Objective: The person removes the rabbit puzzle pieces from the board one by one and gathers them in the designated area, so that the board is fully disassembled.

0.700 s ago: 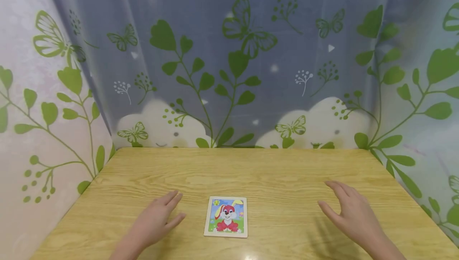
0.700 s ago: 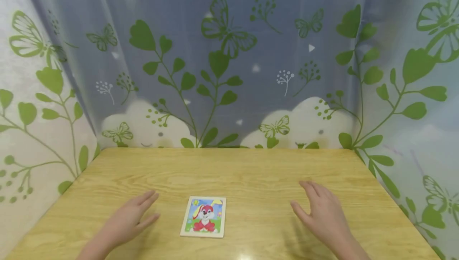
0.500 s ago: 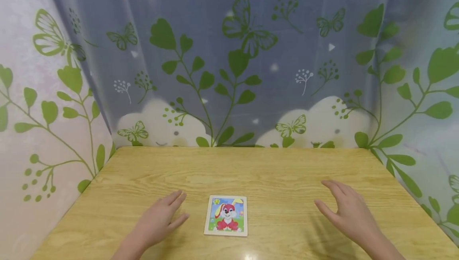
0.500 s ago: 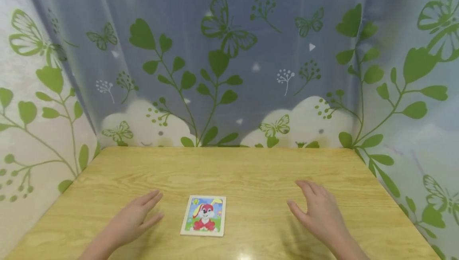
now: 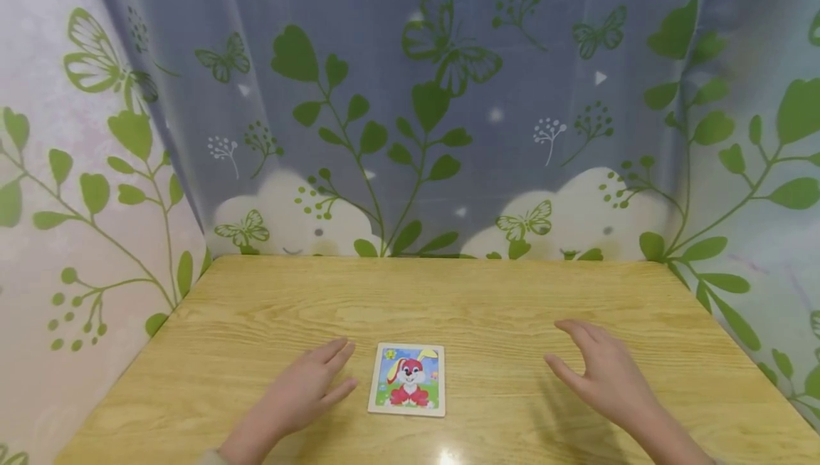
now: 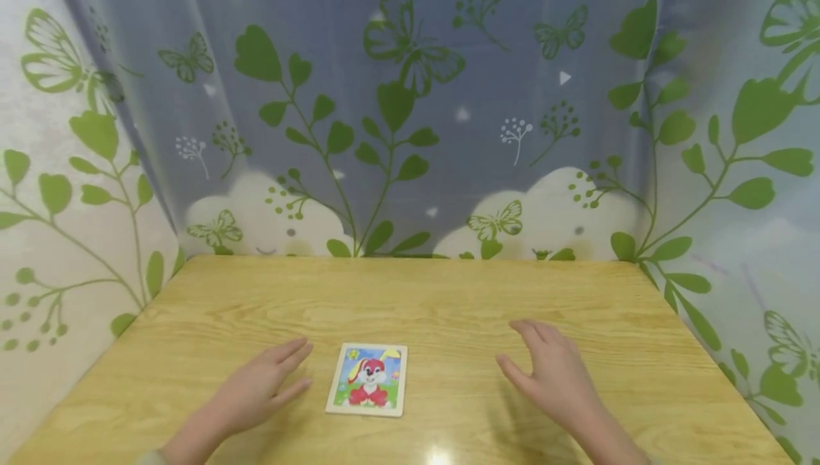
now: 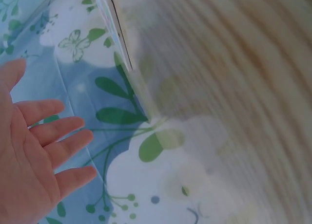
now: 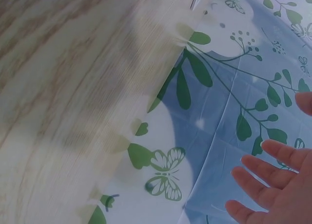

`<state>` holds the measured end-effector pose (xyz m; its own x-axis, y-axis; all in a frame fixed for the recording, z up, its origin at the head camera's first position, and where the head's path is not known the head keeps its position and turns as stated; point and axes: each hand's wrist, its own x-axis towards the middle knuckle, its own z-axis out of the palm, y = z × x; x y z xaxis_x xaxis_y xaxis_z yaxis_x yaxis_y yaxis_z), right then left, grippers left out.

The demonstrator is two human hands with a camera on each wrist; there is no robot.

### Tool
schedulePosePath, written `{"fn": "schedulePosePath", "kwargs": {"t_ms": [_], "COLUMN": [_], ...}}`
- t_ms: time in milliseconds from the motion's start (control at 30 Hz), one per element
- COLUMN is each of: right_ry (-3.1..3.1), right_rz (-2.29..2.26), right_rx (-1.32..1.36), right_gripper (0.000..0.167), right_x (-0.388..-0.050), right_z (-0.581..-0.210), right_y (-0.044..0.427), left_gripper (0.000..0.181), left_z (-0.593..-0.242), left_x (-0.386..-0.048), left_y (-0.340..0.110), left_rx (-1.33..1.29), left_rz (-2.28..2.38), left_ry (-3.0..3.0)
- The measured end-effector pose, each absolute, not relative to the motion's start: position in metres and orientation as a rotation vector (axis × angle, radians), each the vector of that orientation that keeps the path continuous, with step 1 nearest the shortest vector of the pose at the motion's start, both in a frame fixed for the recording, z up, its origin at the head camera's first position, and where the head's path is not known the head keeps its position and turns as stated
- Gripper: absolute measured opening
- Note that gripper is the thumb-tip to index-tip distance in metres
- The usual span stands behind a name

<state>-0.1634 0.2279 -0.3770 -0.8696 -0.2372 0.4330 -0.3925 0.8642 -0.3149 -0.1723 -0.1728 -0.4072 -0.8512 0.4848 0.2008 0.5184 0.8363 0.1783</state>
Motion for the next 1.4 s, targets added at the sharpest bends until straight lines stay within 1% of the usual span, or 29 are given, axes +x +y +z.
{"fn": "schedulePosePath", "kwargs": {"t_ms": [533, 967, 1067, 1267, 1400], "right_ry": [-2.692, -2.720, -2.711, -2.680, -2.686], "right_rz": [0.669, 0.798, 0.813, 0.811, 0.807], "right_rx": [0.512, 0.589, 0.617, 0.683, 0.717], "right_gripper": [0.047, 0.047, 0.046, 0.044, 0.043], "right_x": [-0.177, -0.195, -0.199, -0.202, -0.204], "right_z": [-0.377, -0.375, -0.376, -0.375, -0.376], "right_y": [0.212, 0.191, 0.184, 0.169, 0.159], "left_gripper": [0.055, 0.066, 0.065, 0.049, 0.049], "left_z": [-0.416, -0.423, -0.425, -0.431, -0.435], "left_x": [-0.175, -0.174, -0.174, -0.176, -0.179], "left_y": [-0.143, -0.120, -0.115, -0.108, -0.104], "left_rx": [-1.042, -1.237, -1.294, -1.343, -1.335], "left_rz": [-0.245, -0.116, -0.071, 0.048, 0.088], "left_ry": [-2.899, -2.891, -2.858, -2.749, -2.757]}}
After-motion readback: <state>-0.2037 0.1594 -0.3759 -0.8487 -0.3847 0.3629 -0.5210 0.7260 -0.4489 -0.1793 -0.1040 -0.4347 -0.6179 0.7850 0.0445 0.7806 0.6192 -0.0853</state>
